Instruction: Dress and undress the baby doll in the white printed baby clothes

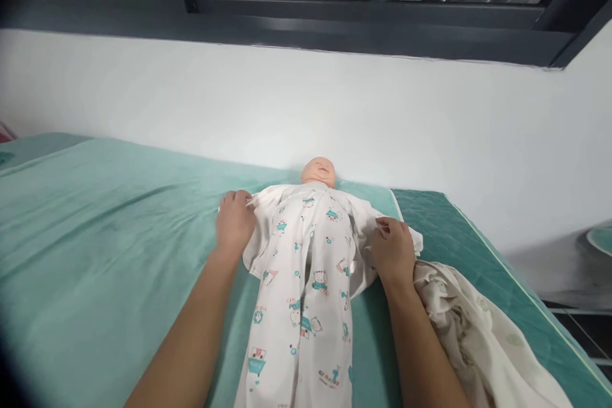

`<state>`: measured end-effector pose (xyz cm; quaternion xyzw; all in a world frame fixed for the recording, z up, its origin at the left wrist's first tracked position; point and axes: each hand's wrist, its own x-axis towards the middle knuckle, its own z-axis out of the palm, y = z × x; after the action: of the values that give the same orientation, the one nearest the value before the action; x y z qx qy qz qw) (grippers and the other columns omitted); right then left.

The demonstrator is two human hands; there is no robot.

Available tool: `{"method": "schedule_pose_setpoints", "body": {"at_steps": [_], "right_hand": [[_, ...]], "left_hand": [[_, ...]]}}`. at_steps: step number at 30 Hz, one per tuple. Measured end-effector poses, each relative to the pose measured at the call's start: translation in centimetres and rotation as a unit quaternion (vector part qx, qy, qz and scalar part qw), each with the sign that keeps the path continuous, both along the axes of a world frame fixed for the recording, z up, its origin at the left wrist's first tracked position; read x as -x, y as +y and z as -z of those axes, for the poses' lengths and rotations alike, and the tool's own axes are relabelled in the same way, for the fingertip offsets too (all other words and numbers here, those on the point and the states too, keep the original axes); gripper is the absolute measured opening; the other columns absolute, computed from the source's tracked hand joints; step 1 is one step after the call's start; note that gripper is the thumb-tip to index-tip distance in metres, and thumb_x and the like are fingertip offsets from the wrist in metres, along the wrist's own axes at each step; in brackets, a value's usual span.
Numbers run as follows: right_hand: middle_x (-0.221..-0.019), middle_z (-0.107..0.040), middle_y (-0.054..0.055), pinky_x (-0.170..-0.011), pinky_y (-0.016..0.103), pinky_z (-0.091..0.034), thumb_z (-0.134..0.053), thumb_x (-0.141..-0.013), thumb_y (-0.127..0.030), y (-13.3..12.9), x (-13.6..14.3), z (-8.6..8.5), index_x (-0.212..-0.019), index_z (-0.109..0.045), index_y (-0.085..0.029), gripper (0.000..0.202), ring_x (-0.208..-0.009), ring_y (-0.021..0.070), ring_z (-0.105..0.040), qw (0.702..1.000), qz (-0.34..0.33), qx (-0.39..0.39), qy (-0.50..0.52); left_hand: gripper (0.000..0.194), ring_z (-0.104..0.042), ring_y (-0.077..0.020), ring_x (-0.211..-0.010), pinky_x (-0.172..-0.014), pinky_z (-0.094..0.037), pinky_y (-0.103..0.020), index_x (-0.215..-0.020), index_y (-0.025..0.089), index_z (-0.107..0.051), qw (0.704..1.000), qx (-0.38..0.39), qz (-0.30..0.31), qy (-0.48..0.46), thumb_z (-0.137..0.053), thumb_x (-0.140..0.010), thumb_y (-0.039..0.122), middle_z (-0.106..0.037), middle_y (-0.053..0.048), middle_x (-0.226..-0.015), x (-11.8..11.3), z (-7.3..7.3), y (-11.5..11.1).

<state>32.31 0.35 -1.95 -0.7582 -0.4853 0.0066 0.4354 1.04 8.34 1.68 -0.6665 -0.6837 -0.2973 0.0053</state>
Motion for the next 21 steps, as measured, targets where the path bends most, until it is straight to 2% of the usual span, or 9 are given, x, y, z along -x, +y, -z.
{"method": "schedule_pose_setpoints", "body": {"at_steps": [2, 4, 6, 8, 10, 12, 15, 18, 21], "right_hand": [[-0.116, -0.064, 0.014, -0.100, 0.045, -0.042, -0.048, -0.083, -0.028, 0.0, 1.4, -0.5, -0.108, -0.065, -0.019, 0.031, -0.112, 0.0286, -0.057, 0.995, -0.027, -0.061, -0.068], [-0.123, -0.062, 0.012, -0.106, 0.045, -0.039, -0.046, -0.088, -0.029, 0.6, 2.6, -1.2, -0.116, -0.063, -0.021, 0.034, -0.121, 0.0270, -0.052, 0.988, -0.070, -0.094, -0.098], [-0.130, -0.060, 0.011, -0.108, 0.045, -0.037, -0.044, -0.091, -0.032, 1.9, 3.2, -1.6, -0.122, -0.061, -0.022, 0.037, -0.125, 0.0264, -0.049, 0.983, -0.116, -0.083, -0.115], [-0.133, -0.061, 0.011, -0.108, 0.045, -0.037, -0.041, -0.094, -0.035, 3.6, 3.2, -1.7, -0.124, -0.062, -0.020, 0.040, -0.126, 0.0267, -0.050, 0.978, -0.157, -0.051, -0.126], [-0.129, -0.064, 0.011, -0.106, 0.044, -0.038, -0.036, -0.096, -0.037, 5.1, 2.7, -1.7, -0.123, -0.064, -0.019, 0.042, -0.121, 0.0263, -0.054, 0.974, -0.185, -0.018, -0.128], [-0.125, -0.067, 0.009, -0.101, 0.042, -0.041, -0.033, -0.098, -0.038, 6.1, 2.1, -1.5, -0.121, -0.065, -0.021, 0.043, -0.115, 0.0258, -0.058, 0.975, -0.184, 0.016, -0.123], [-0.118, -0.070, 0.008, -0.088, 0.039, -0.044, -0.032, -0.097, -0.041, 6.8, 0.9, -1.4, -0.115, -0.068, -0.026, 0.043, -0.105, 0.0270, -0.061, 0.979, -0.140, 0.081, -0.121], [-0.099, -0.073, 0.010, -0.072, 0.035, -0.042, -0.035, -0.095, -0.041, 7.2, -1.0, -1.1, -0.102, -0.073, -0.026, 0.042, -0.088, 0.0270, -0.064, 0.979, -0.078, 0.153, -0.113], [-0.092, -0.073, 0.011, -0.066, 0.033, -0.039, -0.038, -0.091, -0.039, 7.5, -2.6, -0.6, -0.094, -0.075, -0.025, 0.039, -0.079, 0.0256, -0.062, 0.978, -0.054, 0.177, -0.098]], "left_hand": [[0.032, -0.053, -0.0313, -0.118, -0.093, -0.045, -0.043, -0.116, 0.021, -0.061, 0.997, -0.044, 0.053, 0.029, -0.043, -0.090, 0.014, -0.061, -0.013, -0.123, -0.6, -0.2, -0.1], [0.039, -0.050, -0.0274, -0.126, -0.105, -0.040, -0.043, -0.125, 0.021, -0.059, 0.986, -0.066, 0.148, 0.033, -0.041, -0.091, 0.012, -0.058, -0.010, -0.134, -1.2, -0.2, 0.0], [0.044, -0.044, -0.0233, -0.135, -0.114, -0.032, -0.041, -0.133, 0.022, -0.055, 0.967, -0.057, 0.245, 0.035, -0.037, -0.094, 0.013, -0.053, -0.007, -0.144, -1.6, 0.1, 0.2], [0.047, -0.036, -0.0214, -0.143, -0.119, -0.026, -0.042, -0.140, 0.025, -0.049, 0.954, -0.032, 0.295, 0.042, -0.034, -0.097, 0.016, -0.046, -0.003, -0.152, -1.7, 0.5, 0.4], [0.048, -0.031, -0.0217, -0.146, -0.121, -0.022, -0.044, -0.144, 0.026, -0.045, 0.953, -0.007, 0.297, 0.051, -0.032, -0.099, 0.020, -0.042, -0.002, -0.155, -1.7, 0.9, 0.5], [0.049, -0.030, -0.0225, -0.147, -0.122, -0.019, -0.045, -0.146, 0.026, -0.043, 0.958, 0.011, 0.279, 0.060, -0.032, -0.099, 0.022, -0.040, -0.002, -0.157, -1.6, 1.2, 0.7], [0.051, -0.031, -0.0229, -0.147, -0.121, -0.015, -0.051, -0.146, 0.032, -0.042, 0.965, 0.019, 0.253, 0.070, -0.033, -0.097, 0.020, -0.040, 0.000, -0.157, -1.2, 1.4, 1.0], [0.059, -0.034, -0.0237, -0.145, -0.119, -0.016, -0.057, -0.145, 0.035, -0.043, 0.972, 0.019, 0.221, 0.072, -0.033, -0.092, 0.011, -0.043, 0.000, -0.155, -0.8, 1.5, 1.3], [0.060, -0.036, -0.0255, -0.143, -0.117, -0.020, -0.057, -0.145, 0.036, -0.044, 0.982, 0.019, 0.174, 0.073, -0.031, -0.092, 0.010, -0.049, -0.002, -0.150, -0.4, 1.8, 1.3]]}}
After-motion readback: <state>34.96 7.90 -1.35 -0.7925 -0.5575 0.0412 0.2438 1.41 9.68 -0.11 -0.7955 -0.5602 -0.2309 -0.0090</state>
